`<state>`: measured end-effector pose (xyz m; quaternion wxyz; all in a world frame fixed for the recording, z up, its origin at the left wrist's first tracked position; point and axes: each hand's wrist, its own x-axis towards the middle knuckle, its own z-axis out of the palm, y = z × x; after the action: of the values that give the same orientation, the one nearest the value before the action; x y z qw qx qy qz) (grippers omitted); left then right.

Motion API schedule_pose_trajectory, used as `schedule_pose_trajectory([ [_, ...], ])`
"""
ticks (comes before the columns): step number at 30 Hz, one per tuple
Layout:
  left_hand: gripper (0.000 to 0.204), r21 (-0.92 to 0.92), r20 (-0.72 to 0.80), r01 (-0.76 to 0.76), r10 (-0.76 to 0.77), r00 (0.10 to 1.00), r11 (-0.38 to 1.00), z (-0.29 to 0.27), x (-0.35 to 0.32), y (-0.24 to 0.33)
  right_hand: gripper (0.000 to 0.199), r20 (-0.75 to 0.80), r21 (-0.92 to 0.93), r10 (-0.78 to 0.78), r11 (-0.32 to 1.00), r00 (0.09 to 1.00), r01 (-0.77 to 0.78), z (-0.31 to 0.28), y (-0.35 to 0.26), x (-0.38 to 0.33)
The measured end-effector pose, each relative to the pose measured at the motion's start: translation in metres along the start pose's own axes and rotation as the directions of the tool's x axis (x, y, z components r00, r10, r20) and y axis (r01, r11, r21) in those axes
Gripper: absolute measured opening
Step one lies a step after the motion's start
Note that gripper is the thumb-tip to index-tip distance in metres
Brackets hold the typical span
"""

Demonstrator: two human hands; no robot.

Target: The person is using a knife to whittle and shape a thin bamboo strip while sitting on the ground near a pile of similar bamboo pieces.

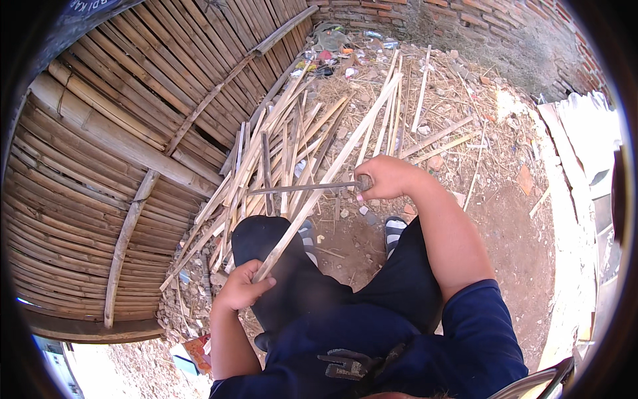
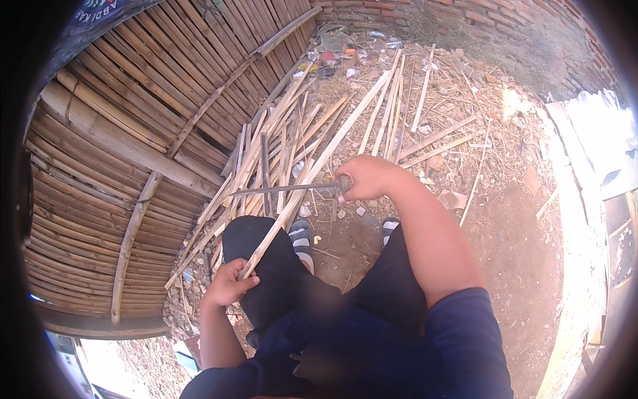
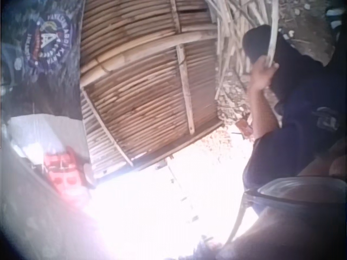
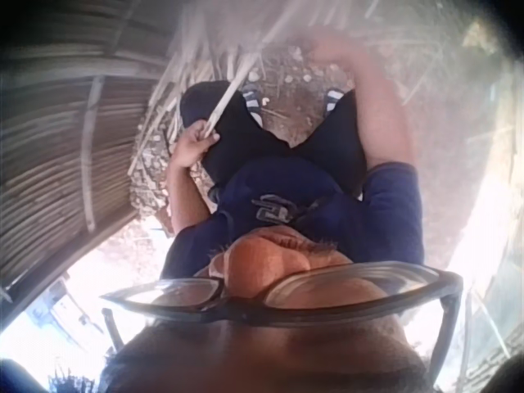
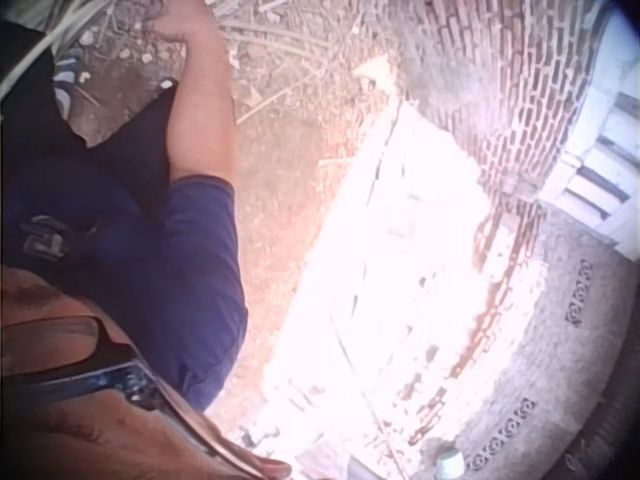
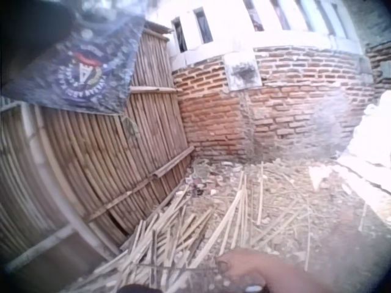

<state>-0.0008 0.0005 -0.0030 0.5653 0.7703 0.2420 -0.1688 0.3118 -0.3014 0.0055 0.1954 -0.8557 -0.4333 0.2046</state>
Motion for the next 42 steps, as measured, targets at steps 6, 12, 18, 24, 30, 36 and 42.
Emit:
schedule_pose_trajectory([
  [6,0.019,-0.012,0.023,0.003,-0.003,1.0,1.0,-0.001,0.003,-0.001,0.066,-0.321,0.128,0.303,0.953,0.897,-0.276,-0.017,0.045,-0.011],
  [12,0.021,-0.009,0.034,-0.031,0.031,0.999,0.999,-0.001,0.005,-0.001,0.068,-0.179,0.068,0.242,0.97,0.954,-0.234,-0.015,0.037,-0.014],
  [18,0.019,-0.025,0.037,-0.005,0.006,0.999,1.0,-0.003,0.002,-0.003,0.062,0.029,-0.063,0.045,0.997,0.999,-0.043,0.001,-0.009,-0.003],
  [24,0.018,-0.002,0.017,0.0,0.0,1.0,1.0,-0.002,0.001,-0.002,0.061,-0.098,0.071,0.132,0.99,0.986,-0.125,-0.011,0.025,-0.002],
  [30,0.02,0.021,0.044,-0.013,0.012,0.999,1.0,-0.002,0.003,0.002,0.061,-0.363,0.124,0.315,0.949,0.877,-0.29,-0.017,0.052,-0.013],
  [36,0.021,-0.003,0.056,-0.02,0.02,0.998,1.0,-0.004,0.004,-0.001,0.057,-0.05,0.009,0.111,0.994,0.993,-0.111,-0.008,0.008,-0.01],
  [42,0.021,0.01,0.038,-0.023,0.023,0.999,1.0,-0.003,0.003,-0.002,0.062,0.023,-0.002,0.058,0.998,0.998,-0.058,-0.005,-0.006,-0.004],
])
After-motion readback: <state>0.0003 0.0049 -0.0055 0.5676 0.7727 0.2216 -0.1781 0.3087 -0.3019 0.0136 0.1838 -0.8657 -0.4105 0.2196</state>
